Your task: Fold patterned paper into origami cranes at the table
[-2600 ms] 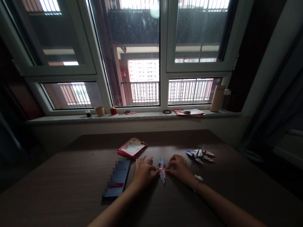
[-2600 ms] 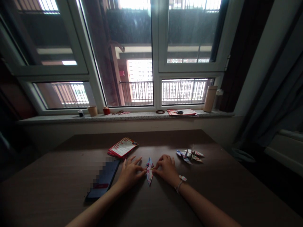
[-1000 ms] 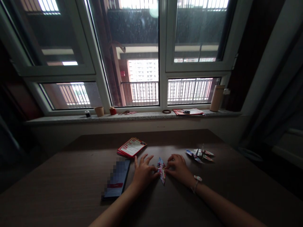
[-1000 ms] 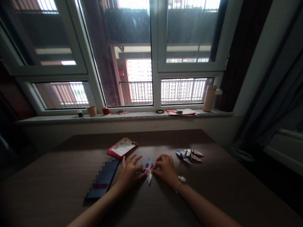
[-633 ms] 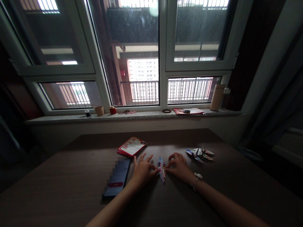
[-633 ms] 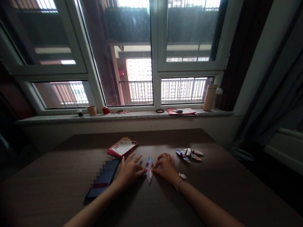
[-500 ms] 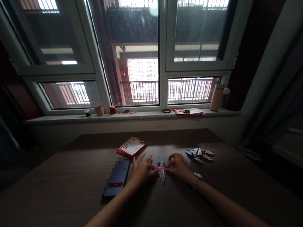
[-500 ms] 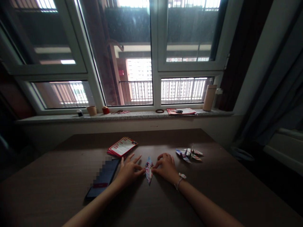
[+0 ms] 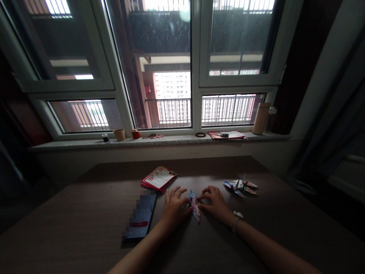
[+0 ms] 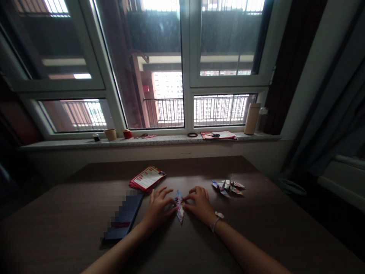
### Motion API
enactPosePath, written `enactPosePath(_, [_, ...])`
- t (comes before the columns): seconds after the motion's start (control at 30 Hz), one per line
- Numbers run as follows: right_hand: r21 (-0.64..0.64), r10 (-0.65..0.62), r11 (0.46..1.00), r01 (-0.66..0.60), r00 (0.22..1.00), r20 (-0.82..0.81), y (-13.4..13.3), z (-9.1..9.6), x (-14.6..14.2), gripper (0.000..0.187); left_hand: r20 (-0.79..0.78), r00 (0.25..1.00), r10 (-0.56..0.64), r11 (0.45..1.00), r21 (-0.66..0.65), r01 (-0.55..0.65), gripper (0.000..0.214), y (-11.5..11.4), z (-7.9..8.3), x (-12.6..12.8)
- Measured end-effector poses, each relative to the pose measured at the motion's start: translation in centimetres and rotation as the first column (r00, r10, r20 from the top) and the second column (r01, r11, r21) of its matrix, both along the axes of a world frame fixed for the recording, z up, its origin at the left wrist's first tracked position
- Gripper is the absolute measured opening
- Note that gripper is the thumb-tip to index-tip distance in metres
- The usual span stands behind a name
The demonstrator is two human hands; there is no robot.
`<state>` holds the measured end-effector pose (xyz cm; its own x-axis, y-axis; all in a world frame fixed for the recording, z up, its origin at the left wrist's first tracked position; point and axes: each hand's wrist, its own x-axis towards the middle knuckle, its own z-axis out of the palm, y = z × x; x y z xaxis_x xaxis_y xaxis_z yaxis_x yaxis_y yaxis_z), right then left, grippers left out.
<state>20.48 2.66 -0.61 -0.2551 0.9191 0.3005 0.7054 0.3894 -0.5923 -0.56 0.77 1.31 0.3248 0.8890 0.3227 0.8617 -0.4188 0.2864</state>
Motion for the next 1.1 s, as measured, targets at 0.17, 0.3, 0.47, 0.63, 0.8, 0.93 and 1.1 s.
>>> enactPosePath(0.17, [0.006, 0.055, 0.998, -0.055, 0.998, 0.018, 0.0, -0.1, 0.0, 0.024, -0.001, 1.000, 0.026, 0.998, 0.049, -0.026, 0.034, 0.5, -0.4, -0.2])
enactPosePath(0.3, [-0.007, 0.082, 0.997, -0.082, 0.996, 0.045, 0.0, 0.0, -0.1, 0.024, -0.025, 0.997, 0.067, 0.998, 0.010, -0.067, 0.031, 0.7, -0.8, -0.3])
enactPosePath(0.47, [-0.008, 0.076, 0.997, -0.076, 0.996, 0.038, -0.3, 0.4, -0.2, 0.019, 0.006, 0.997, 0.075, 0.997, -0.002, -0.075, 0.015, 0.7, -0.8, -0.3])
enactPosePath(0.63, [0.000, 0.066, 0.998, -0.066, 0.997, -0.031, -0.3, 0.4, -0.2, 0.013, 0.056, 0.995, 0.083, 0.997, -0.004, -0.083, 0.010, 0.7, -0.4, -0.1])
enactPosePath(0.8, [0.008, 0.071, 0.997, -0.070, 0.993, -0.097, -0.1, 0.2, -0.2, 0.013, 0.101, 0.991, 0.088, 0.995, 0.035, -0.092, 0.007, 0.9, -0.4, -0.2])
enactPosePath(0.93, [0.022, 0.068, 0.998, -0.065, 0.987, -0.146, -0.1, 0.2, -0.2, 0.010, 0.130, 0.988, 0.078, 0.995, 0.057, -0.086, 0.006, 1.0, -0.5, -0.3])
enactPosePath(1.1, [0.071, 0.031, 0.997, -0.016, 0.978, -0.206, 0.4, -0.2, -0.2, 0.009, 0.169, 0.981, 0.092, 0.990, 0.088, -0.108, 0.028, 1.3, -0.9, -0.4])
